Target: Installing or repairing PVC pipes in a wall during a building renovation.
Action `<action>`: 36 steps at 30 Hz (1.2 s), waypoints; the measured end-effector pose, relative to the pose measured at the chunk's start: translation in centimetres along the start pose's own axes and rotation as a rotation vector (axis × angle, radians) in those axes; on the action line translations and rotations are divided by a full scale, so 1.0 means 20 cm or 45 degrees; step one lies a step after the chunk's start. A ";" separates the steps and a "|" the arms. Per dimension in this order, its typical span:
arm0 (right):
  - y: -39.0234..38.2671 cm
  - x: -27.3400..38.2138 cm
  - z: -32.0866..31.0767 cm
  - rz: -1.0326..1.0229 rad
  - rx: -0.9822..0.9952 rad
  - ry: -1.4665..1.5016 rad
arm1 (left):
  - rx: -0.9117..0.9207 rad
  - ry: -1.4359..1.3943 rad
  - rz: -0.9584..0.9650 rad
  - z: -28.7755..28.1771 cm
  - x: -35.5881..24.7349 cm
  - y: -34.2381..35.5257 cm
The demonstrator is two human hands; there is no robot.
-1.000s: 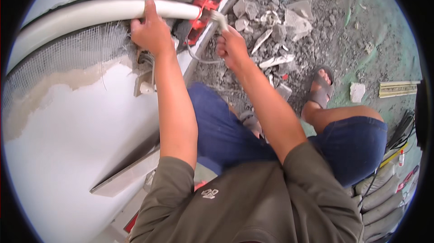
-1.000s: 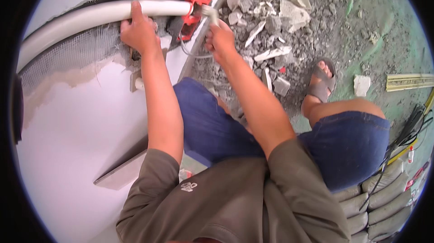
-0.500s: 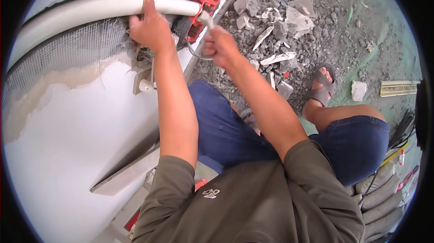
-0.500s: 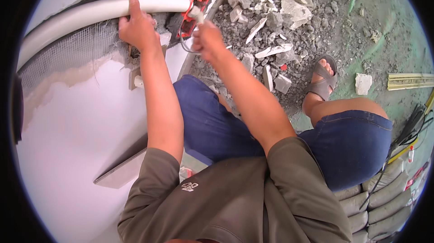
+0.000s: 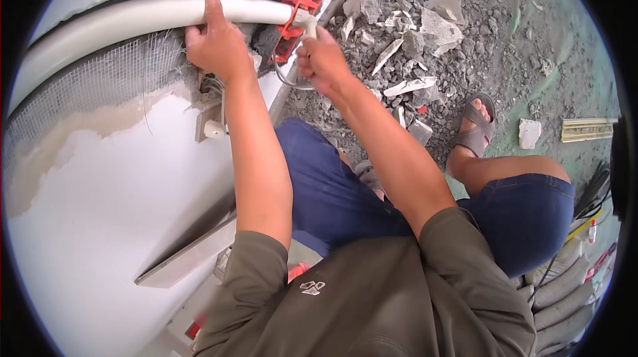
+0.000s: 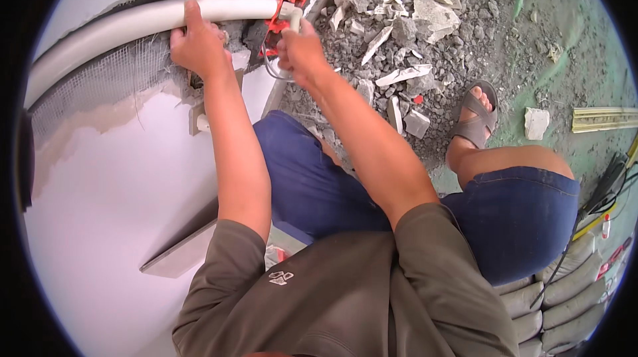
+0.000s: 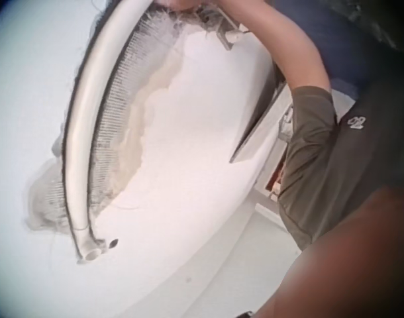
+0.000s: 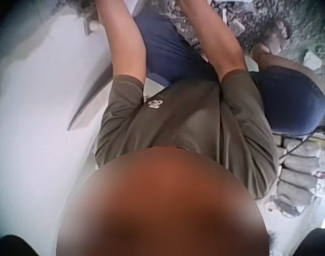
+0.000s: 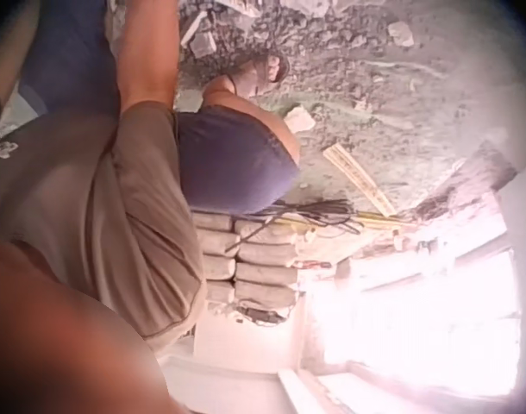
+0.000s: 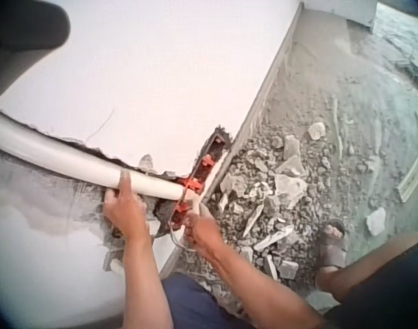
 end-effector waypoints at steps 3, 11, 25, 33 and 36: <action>0.03 0.03 -0.05 0.023 0.321 -0.024 | -0.004 -0.029 -0.032 0.03 -0.07 -0.05; -0.05 -0.06 -0.10 0.087 0.119 0.100 | 0.023 0.020 0.032 -0.01 -0.04 0.00; -0.09 -0.03 0.05 0.174 0.251 0.140 | 0.019 0.027 0.033 -0.03 -0.04 -0.02; -0.05 -0.03 -0.04 0.157 0.460 0.071 | -0.007 0.057 0.044 -0.05 -0.06 -0.04; -0.01 -0.04 -0.11 0.175 0.143 0.164 | -0.075 0.123 0.002 -0.03 -0.05 -0.03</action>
Point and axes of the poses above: each hand's wrist, its own y-axis towards the middle knuckle, its own z-axis out of the palm, x = y × z, the point moved 4 cm from there along y, towards the middle knuckle, and after that the axes turned 2 degrees about x, right-handed, at the moved point
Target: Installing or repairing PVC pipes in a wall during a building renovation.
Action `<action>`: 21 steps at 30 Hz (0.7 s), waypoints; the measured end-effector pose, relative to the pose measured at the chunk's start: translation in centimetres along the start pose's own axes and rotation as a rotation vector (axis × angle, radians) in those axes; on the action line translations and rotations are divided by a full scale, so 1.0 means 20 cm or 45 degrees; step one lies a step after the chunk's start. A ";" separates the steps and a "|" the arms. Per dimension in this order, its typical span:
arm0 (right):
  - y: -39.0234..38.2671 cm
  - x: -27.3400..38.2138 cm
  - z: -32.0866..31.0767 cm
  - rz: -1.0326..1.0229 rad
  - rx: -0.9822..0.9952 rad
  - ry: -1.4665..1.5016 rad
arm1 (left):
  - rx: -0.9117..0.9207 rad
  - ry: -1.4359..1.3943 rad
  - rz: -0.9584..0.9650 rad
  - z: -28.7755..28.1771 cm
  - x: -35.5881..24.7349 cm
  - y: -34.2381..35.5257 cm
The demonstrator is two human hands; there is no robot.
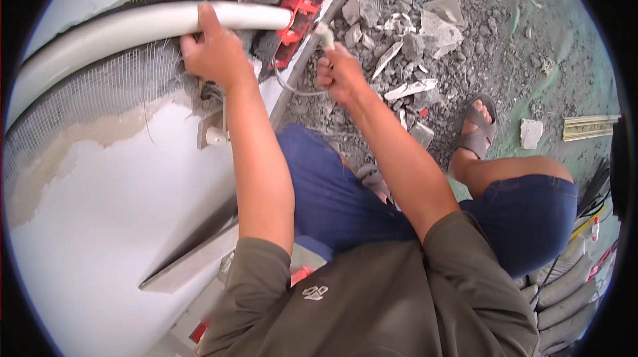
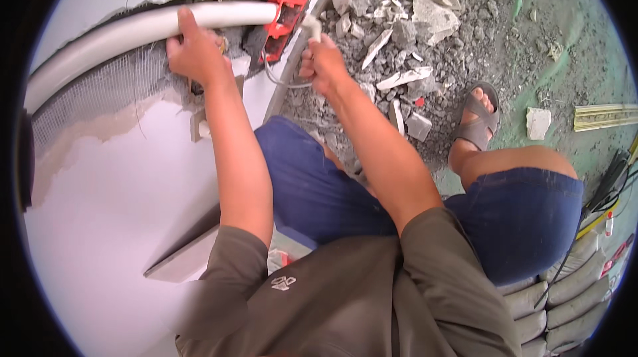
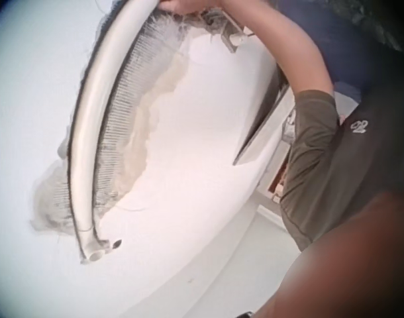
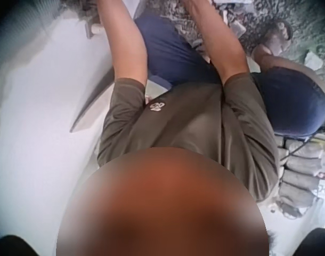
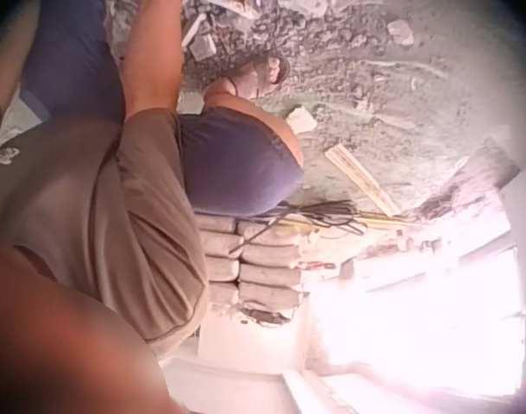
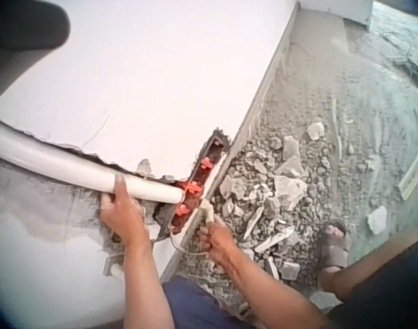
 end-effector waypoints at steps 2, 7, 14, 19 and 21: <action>0.00 0.04 -0.04 -0.096 -0.025 -0.018 | 0.023 -0.010 -0.011 0.04 0.01 0.00; -0.02 0.02 0.03 -0.231 -0.320 -0.060 | 0.213 0.088 -0.164 0.03 0.11 0.02; -0.07 -0.05 -0.03 -0.112 -0.332 -0.045 | 0.188 0.036 -0.132 0.03 0.07 0.02; -0.06 -0.09 0.13 0.062 0.118 -0.036 | 0.154 0.052 -0.188 0.04 0.07 0.00; 0.00 -0.02 0.00 -0.115 -0.038 -0.017 | 0.128 0.043 -0.162 0.08 0.07 0.03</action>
Point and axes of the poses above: each hand's wrist, its own y-axis towards the middle knuckle, its own z-axis out of the palm, x = y × z, the point moved 4 cm from there along y, towards the middle knuckle, and after that the axes turned 2 degrees about x, right-handed, at the moved point
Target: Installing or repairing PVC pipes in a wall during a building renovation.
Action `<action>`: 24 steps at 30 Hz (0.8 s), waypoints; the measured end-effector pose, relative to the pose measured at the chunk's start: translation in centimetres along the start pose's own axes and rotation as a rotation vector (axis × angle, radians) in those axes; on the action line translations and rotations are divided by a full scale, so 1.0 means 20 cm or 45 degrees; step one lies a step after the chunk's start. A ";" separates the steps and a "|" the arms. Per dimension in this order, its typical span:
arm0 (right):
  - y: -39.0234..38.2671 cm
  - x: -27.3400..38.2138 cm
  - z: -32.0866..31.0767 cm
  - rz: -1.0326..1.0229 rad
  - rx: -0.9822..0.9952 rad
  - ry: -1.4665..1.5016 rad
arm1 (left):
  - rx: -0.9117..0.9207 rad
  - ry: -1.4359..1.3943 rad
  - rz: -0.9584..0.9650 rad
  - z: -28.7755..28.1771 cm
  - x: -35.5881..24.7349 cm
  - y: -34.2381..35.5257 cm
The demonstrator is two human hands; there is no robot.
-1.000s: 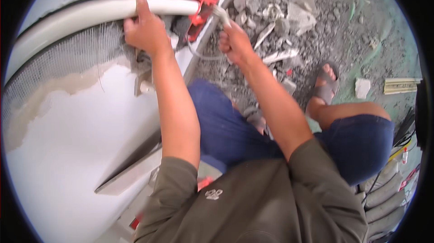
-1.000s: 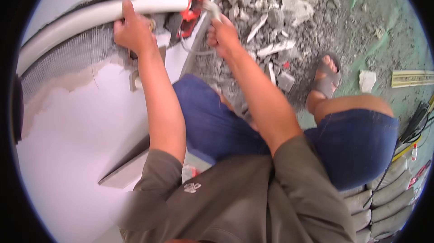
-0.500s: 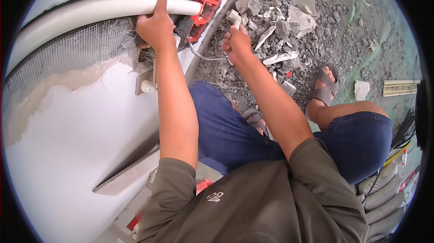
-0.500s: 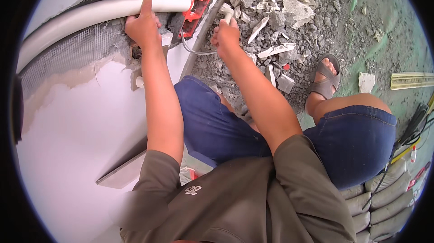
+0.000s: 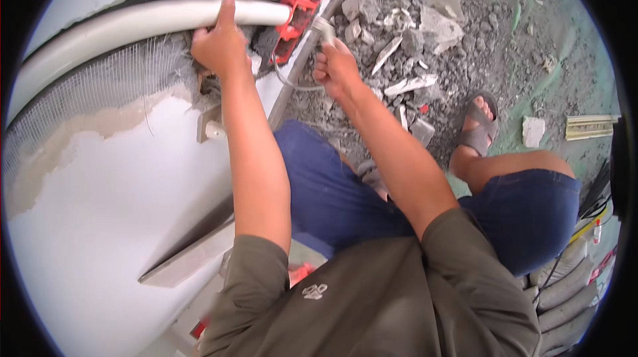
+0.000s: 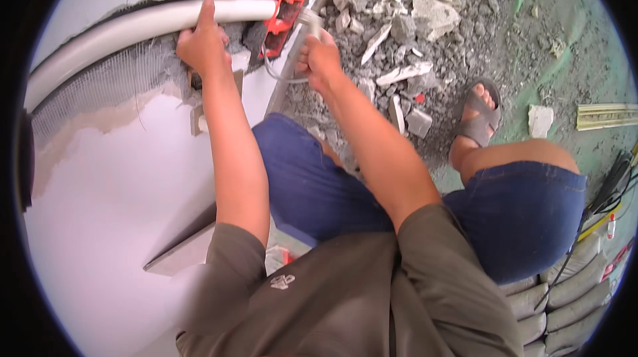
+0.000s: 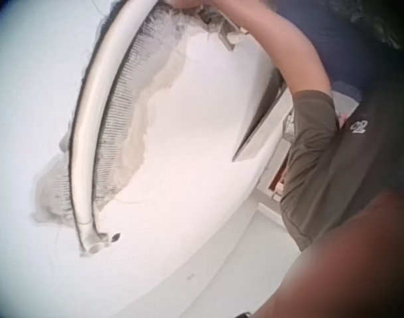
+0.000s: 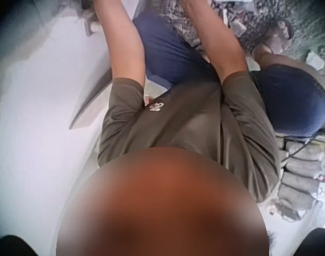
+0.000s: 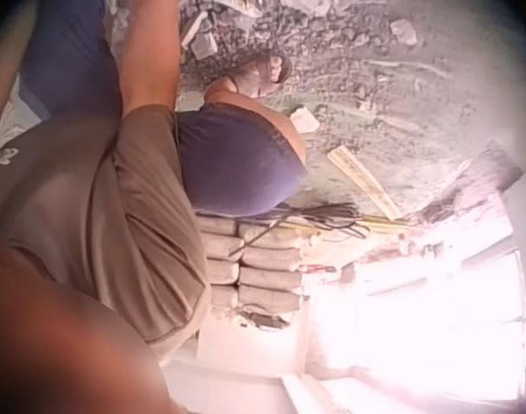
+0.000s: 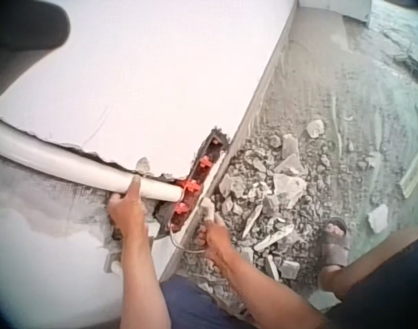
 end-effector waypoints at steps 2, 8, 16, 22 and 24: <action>-0.04 -0.02 0.03 -0.034 -0.310 0.050 | 0.010 0.029 0.018 -0.04 0.02 0.00; -0.02 0.01 -0.03 0.002 -0.314 0.055 | 0.015 -0.020 0.019 -0.05 0.02 -0.04; -0.04 0.03 0.05 -0.025 -0.243 0.050 | -0.003 0.045 0.001 -0.03 0.02 -0.03; -0.05 0.03 0.02 -0.052 -0.337 0.015 | -0.007 -0.033 0.031 -0.04 0.03 -0.03; -0.01 0.02 0.12 0.041 0.117 -0.107 | -0.012 -0.029 0.049 -0.03 0.03 -0.01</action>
Point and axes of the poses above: each hand's wrist, its own y-axis towards the middle knuckle, its own z-axis out of the palm, x = y × z, the point moved 4 cm from there along y, towards the middle knuckle, and after that the axes turned 2 degrees about x, right-handed, at the moved point
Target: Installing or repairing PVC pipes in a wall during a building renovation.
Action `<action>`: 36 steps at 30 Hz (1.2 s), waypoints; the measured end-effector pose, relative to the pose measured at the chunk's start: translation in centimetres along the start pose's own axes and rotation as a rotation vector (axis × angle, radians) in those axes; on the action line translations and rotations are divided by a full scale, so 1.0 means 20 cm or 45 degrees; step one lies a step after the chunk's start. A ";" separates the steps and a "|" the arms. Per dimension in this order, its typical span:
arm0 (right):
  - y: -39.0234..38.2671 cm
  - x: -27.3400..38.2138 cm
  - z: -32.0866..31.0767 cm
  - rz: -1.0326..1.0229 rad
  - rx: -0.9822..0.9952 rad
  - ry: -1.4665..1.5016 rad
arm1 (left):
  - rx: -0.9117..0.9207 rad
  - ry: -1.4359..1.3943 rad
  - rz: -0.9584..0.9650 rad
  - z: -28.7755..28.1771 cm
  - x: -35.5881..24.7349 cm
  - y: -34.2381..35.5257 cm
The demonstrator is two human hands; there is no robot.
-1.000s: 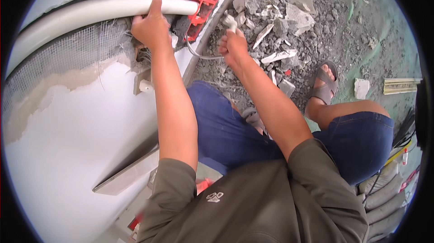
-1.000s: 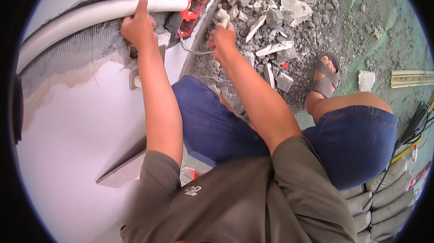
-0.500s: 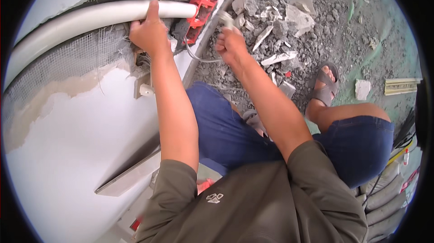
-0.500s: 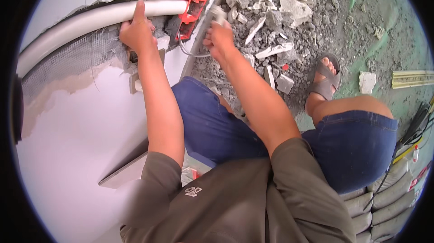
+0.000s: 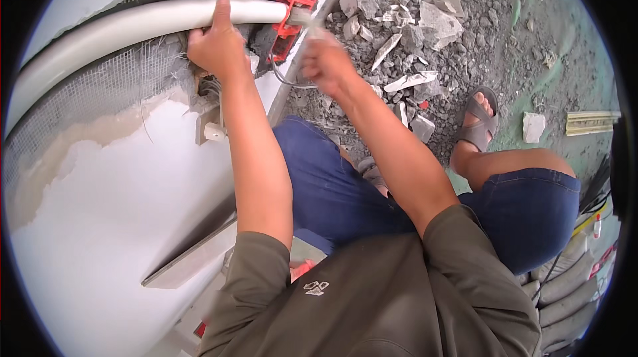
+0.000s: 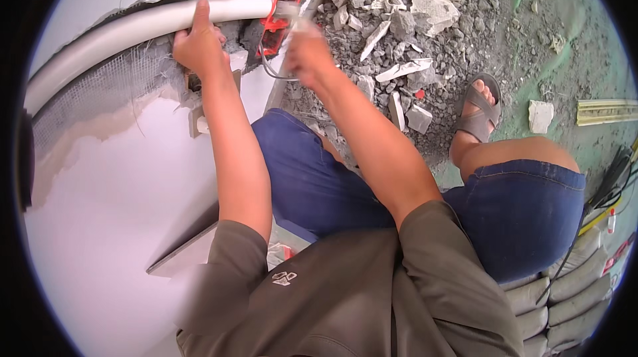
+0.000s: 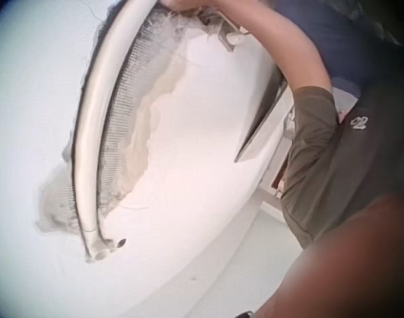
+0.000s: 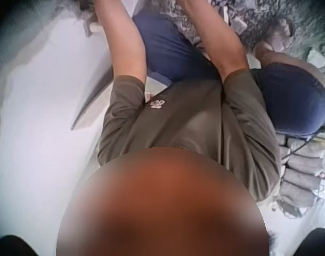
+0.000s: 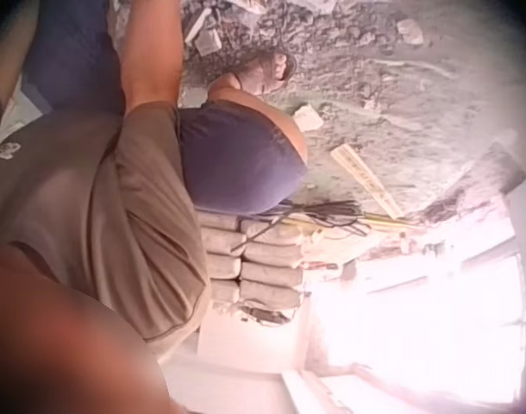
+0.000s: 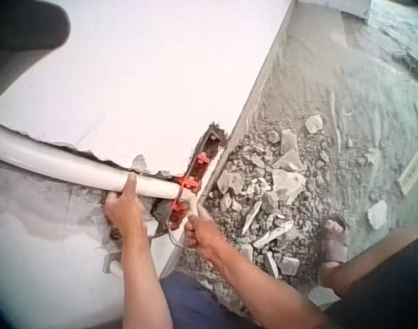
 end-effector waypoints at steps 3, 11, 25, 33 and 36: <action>-0.07 -0.07 0.05 0.096 0.047 0.121 | -0.024 -0.015 -0.044 -0.03 0.00 0.00; -0.02 -0.03 -0.05 0.042 -0.127 0.286 | -0.039 0.021 -0.055 0.00 0.00 -0.01; -0.03 -0.02 -0.08 0.037 -0.156 0.299 | -0.036 0.104 -0.017 -0.01 -0.01 -0.02; 0.02 -0.03 -0.12 0.025 -0.322 0.335 | -0.037 0.010 0.011 0.03 -0.02 0.01; -0.05 -0.07 0.10 0.346 0.176 0.283 | -0.019 -0.009 0.006 -0.03 -0.01 0.00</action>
Point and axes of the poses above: each hand's wrist, its own y-axis towards the middle knuckle, its own z-axis out of the palm, x = y × z, the point moved 4 cm from there along y, towards the middle knuckle, and after that the axes turned 2 degrees about x, right-handed, at the moved point
